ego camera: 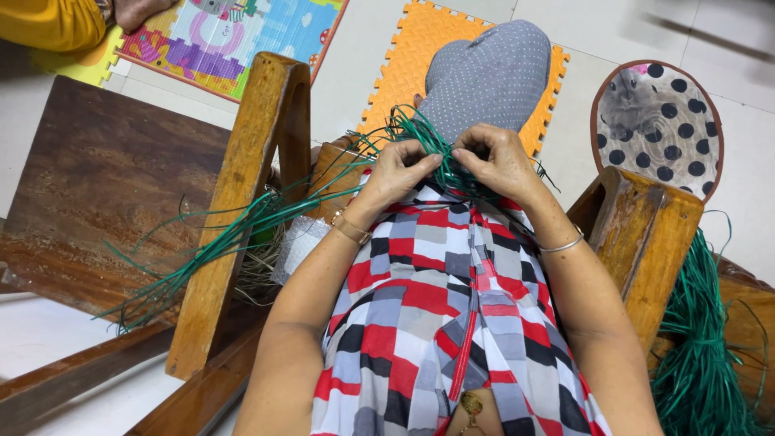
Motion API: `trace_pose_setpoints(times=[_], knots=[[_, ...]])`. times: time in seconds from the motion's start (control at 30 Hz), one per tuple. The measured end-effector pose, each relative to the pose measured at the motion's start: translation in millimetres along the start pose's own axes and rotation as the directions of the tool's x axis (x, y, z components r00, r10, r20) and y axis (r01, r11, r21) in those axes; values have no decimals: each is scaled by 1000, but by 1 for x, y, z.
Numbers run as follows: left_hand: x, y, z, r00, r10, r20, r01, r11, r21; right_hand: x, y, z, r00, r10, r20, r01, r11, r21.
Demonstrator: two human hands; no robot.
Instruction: Weaving and knotting green plastic strips to create a mesh or mat-like structure.
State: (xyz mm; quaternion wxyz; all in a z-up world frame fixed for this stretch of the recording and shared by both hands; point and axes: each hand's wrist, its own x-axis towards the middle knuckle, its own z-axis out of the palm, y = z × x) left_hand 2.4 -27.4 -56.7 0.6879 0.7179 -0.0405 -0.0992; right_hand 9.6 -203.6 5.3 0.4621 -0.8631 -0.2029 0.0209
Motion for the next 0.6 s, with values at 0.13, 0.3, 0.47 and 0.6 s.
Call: trace_pose_setpoints(times=[0.13, 0.3, 0.47, 0.6], knots=[[4, -11, 2, 1000, 5, -7, -5, 1000, 8, 2, -6, -5, 997, -69, -37, 68, 998, -13], [1, -3, 3, 999, 3, -37, -4, 1000, -24, 0, -7, -4, 918, -396, -18, 382, 896, -228], [1, -2, 2, 999, -5, -43, 3, 999, -36, -1, -6, 3, 811, -584, -12, 496, 699, -515], [2, -8, 3, 999, -23, -47, 22, 999, -28, -3, -16, 2, 875, -481, 55, 449, 763, -465]])
